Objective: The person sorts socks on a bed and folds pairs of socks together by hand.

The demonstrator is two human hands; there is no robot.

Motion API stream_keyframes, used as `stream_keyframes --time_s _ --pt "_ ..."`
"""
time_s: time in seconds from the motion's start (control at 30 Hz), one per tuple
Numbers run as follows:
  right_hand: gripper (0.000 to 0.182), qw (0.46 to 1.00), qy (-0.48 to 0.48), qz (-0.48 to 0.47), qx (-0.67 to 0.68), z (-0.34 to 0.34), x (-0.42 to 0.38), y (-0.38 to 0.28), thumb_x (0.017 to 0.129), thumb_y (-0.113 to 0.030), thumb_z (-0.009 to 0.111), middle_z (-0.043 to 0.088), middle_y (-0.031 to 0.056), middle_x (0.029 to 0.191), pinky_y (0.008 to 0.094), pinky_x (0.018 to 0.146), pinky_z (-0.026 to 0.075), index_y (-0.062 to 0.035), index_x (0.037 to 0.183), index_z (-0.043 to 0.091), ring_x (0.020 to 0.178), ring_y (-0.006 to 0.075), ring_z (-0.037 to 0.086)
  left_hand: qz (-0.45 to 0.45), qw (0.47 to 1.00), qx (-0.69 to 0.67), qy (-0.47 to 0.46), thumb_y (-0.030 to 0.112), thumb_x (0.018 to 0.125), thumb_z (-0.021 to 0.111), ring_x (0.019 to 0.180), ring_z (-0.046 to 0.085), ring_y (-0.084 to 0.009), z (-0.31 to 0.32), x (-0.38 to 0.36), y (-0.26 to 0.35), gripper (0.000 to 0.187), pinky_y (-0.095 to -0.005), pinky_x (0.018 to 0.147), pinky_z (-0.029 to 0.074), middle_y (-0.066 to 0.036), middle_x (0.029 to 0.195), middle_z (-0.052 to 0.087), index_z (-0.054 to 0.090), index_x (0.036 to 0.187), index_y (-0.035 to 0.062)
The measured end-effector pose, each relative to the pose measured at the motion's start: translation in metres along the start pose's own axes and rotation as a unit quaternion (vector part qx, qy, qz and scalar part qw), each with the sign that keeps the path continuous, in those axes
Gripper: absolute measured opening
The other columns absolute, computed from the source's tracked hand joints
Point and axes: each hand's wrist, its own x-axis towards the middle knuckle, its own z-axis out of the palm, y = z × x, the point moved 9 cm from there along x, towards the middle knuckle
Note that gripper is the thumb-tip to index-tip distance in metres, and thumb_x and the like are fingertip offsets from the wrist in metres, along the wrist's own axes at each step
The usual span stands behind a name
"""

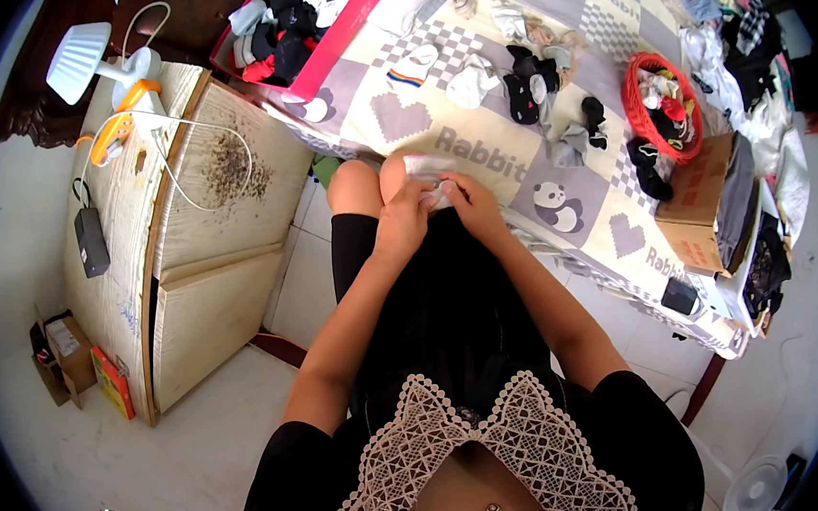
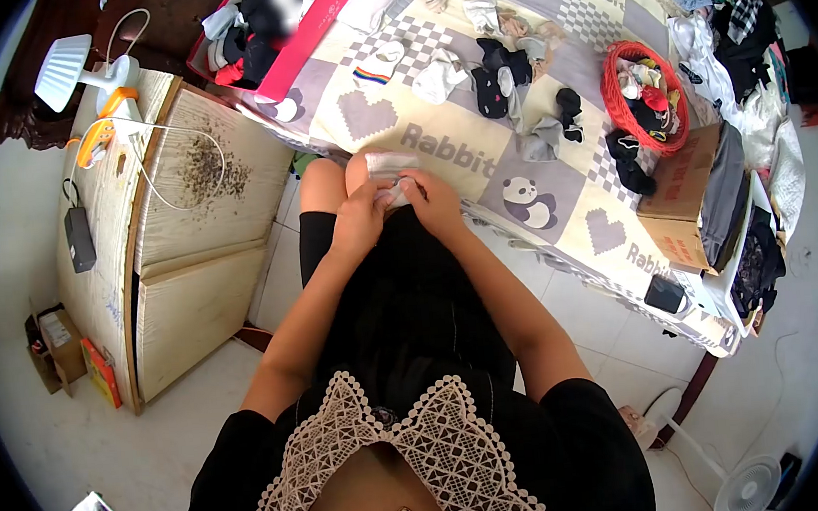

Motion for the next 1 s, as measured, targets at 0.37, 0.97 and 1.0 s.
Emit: stream_keyframes --time_s 0.37,0.97,1.0 --pt "0.042 0.987 -0.063 -0.115 -0.091 0.003 -0.012 -0.034 0.073 -0.019 0.074 0.054 0.0092 0.104 0.0356 0.080 0.045 -0.0084 0.110 0.059 0.097 0.0260 0.054 -0.203 0.974 -0.032 -0.101 0.032 0.090 0.055 0.071 0.062 -0.0334 0.010 -0.003 -0.053 0.032 -0.0409 0.068 0.050 -0.017 0.080 0.064 0.062 0.102 0.0035" --pt "0.047 0.994 -0.009 0.045 0.096 0.004 0.008 0.020 0.078 -0.025 0.071 0.057 0.0113 0.099 0.0308 0.078 0.046 0.0015 0.112 0.053 0.090 0.0187 0.057 -0.049 0.998 0.010 -0.035 0.014 0.073 0.072 0.094 0.054 -0.0334 -0.003 0.024 -0.014 0.032 -0.0431 0.083 0.044 -0.014 0.101 0.059 0.058 0.099 0.0017" --pt "0.047 0.995 -0.020 0.041 0.094 0.006 0.007 0.019 0.076 -0.020 0.073 0.058 0.0110 0.101 0.0296 0.077 0.047 0.0006 0.111 0.051 0.090 0.0180 0.057 -0.026 0.999 0.018 -0.008 0.011 0.070 0.072 0.093 0.053 -0.0332 -0.008 0.021 -0.005 0.034 -0.0432 0.083 0.043 -0.014 0.098 0.058 0.057 0.099 0.0023"
